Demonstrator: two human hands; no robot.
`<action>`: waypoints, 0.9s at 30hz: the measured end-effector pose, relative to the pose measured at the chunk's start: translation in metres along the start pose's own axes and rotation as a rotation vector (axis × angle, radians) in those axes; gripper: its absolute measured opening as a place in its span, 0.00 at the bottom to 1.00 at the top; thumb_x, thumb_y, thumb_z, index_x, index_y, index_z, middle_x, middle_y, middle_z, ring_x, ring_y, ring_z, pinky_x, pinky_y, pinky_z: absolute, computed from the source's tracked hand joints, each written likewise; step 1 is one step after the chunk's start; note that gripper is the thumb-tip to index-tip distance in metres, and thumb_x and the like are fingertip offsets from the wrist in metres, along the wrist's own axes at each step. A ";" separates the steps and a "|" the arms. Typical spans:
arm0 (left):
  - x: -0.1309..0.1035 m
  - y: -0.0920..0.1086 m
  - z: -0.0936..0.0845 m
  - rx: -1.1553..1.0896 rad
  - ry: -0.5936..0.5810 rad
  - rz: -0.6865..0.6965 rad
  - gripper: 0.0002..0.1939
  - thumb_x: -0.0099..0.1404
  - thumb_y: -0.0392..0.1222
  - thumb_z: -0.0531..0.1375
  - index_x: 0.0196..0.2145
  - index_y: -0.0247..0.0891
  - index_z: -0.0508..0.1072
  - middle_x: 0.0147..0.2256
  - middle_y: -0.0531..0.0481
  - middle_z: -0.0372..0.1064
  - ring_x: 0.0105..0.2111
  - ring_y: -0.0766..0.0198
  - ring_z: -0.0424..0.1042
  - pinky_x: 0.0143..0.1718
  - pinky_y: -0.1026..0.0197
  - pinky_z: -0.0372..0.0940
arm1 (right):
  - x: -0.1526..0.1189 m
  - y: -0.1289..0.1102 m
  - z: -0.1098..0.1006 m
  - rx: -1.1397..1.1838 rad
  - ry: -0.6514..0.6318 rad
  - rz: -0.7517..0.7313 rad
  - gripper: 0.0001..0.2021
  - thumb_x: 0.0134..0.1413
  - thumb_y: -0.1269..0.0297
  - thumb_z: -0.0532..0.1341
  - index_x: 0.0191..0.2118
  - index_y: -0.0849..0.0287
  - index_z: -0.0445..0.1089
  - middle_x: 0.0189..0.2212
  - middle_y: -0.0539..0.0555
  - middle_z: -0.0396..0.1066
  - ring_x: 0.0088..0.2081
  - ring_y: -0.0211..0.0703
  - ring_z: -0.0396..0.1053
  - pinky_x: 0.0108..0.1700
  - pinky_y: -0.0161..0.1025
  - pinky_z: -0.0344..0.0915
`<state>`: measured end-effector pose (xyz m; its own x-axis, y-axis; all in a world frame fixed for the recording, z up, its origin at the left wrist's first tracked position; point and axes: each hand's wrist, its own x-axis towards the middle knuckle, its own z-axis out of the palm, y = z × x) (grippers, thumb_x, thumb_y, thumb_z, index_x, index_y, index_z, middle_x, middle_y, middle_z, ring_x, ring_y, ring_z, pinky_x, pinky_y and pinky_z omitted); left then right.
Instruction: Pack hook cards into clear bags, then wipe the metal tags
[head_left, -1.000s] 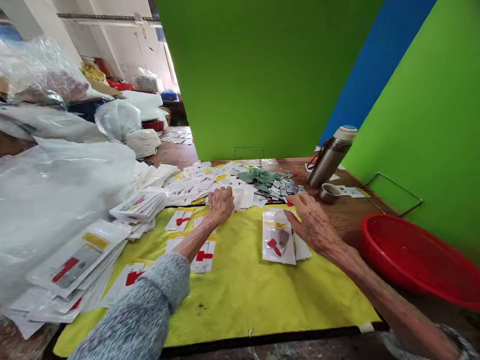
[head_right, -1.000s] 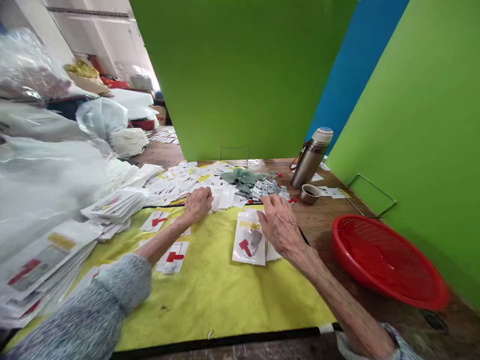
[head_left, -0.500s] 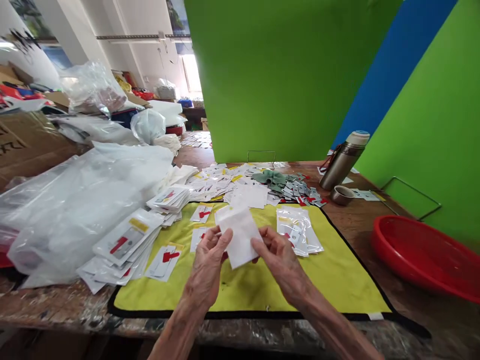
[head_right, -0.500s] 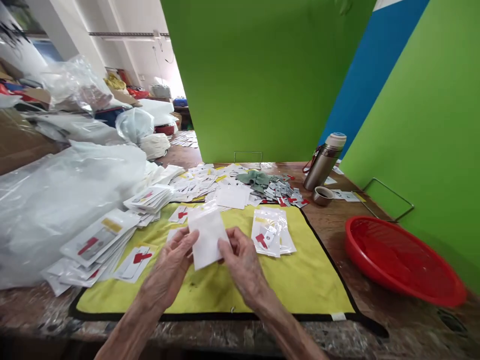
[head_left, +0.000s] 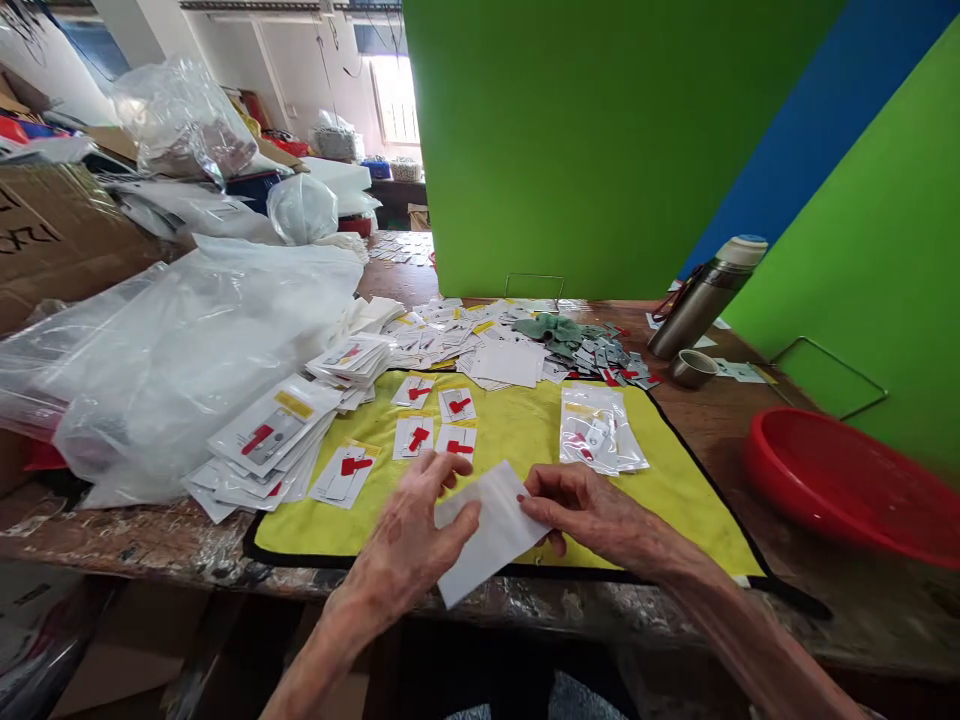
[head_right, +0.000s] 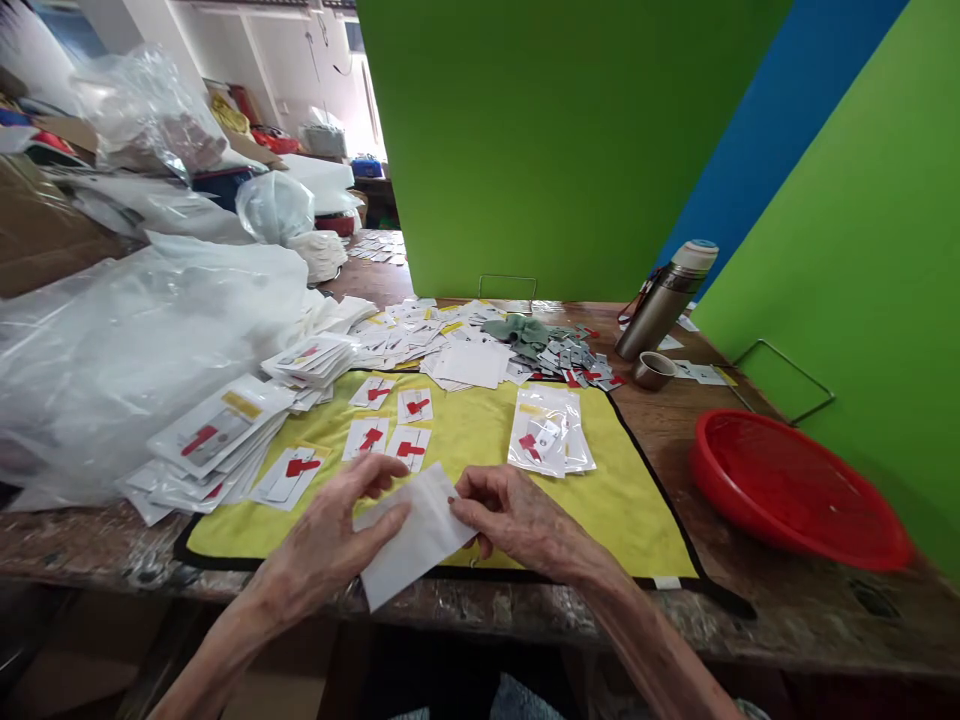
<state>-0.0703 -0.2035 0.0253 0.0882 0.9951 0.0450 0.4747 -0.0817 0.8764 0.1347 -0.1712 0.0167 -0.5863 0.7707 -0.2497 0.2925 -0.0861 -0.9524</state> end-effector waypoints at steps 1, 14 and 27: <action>-0.002 0.003 0.003 0.079 0.144 0.040 0.07 0.54 0.43 0.58 0.31 0.39 0.70 0.31 0.50 0.68 0.33 0.61 0.66 0.36 0.59 0.62 | -0.002 0.002 0.004 0.024 0.024 -0.001 0.17 0.53 0.48 0.59 0.28 0.59 0.61 0.23 0.45 0.59 0.22 0.34 0.60 0.24 0.33 0.58; -0.013 0.009 0.022 -0.400 -0.196 -0.094 0.17 0.63 0.52 0.56 0.25 0.37 0.67 0.23 0.55 0.62 0.24 0.70 0.60 0.27 0.67 0.58 | -0.014 -0.008 0.039 -0.177 0.233 -0.166 0.16 0.56 0.57 0.59 0.22 0.59 0.60 0.19 0.45 0.60 0.23 0.33 0.56 0.27 0.32 0.52; -0.031 -0.002 0.050 0.332 0.079 0.238 0.11 0.64 0.34 0.49 0.24 0.41 0.60 0.21 0.53 0.64 0.20 0.66 0.65 0.25 0.63 0.57 | -0.027 0.013 0.054 -0.674 0.415 -0.314 0.08 0.60 0.71 0.49 0.34 0.55 0.63 0.28 0.53 0.69 0.29 0.42 0.67 0.32 0.37 0.62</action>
<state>-0.0307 -0.2371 -0.0019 0.1683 0.9465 0.2753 0.7071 -0.3105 0.6352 0.1139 -0.2273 0.0014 -0.4297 0.8761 0.2186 0.6270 0.4637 -0.6260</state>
